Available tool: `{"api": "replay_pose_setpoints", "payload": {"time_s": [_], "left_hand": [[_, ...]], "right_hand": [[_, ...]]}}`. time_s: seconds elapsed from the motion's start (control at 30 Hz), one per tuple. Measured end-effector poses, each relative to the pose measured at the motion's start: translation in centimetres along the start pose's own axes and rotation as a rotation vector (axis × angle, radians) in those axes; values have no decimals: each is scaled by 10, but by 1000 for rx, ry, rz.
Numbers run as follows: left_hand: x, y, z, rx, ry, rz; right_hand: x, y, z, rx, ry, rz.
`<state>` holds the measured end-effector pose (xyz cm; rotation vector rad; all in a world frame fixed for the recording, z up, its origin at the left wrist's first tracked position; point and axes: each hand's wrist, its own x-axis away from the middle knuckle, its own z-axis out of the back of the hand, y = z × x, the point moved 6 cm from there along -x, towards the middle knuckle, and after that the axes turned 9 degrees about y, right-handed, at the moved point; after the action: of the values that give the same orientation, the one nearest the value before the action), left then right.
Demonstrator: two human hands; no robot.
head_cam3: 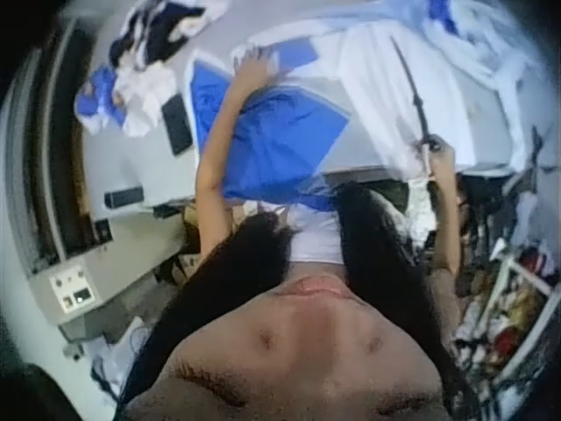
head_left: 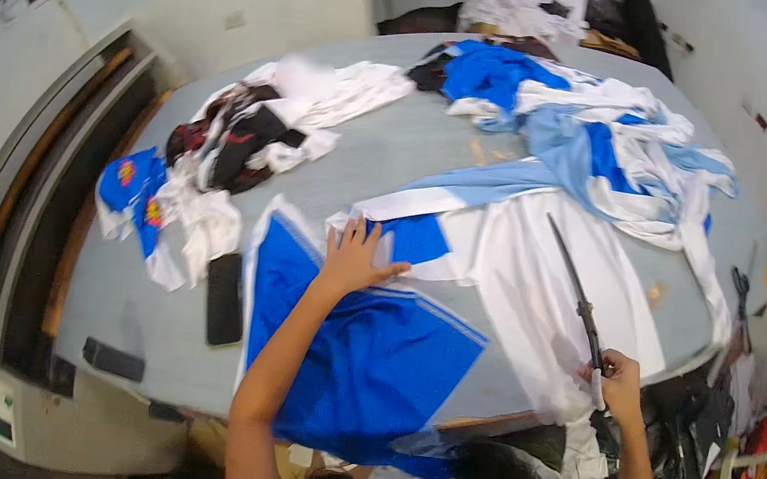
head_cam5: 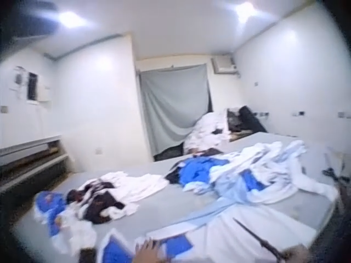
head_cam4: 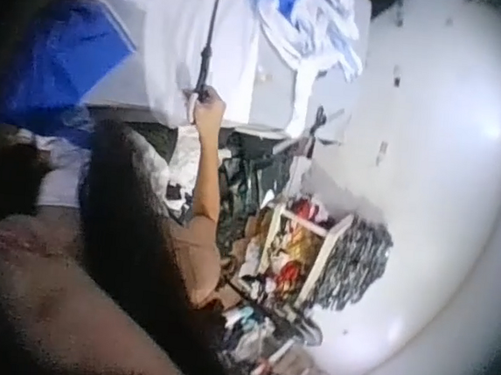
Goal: Cutting fabric pieces along printed outlines using large scissors on a workshop table.
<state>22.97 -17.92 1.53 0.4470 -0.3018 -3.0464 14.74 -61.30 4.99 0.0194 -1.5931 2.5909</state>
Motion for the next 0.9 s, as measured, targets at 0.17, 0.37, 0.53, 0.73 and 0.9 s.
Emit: {"api": "replay_pose_setpoints", "payload": {"time_s": [0.17,0.37,0.53,0.73,0.9], "left_hand": [[-84,135,-53,-3,-126,-153],[-173,266,-126,246,220,-247],[-196,288,-106,737,-258,-425],[-55,89,29,458,43,-274],[94,-42,76,131,59,245]], "right_hand": [[-11,40,82,27,424,54],[-78,67,158,616,664,188],[-140,132,229,659,793,220],[-136,59,185,816,756,353],[-124,-55,-22,585,51,943]]}}
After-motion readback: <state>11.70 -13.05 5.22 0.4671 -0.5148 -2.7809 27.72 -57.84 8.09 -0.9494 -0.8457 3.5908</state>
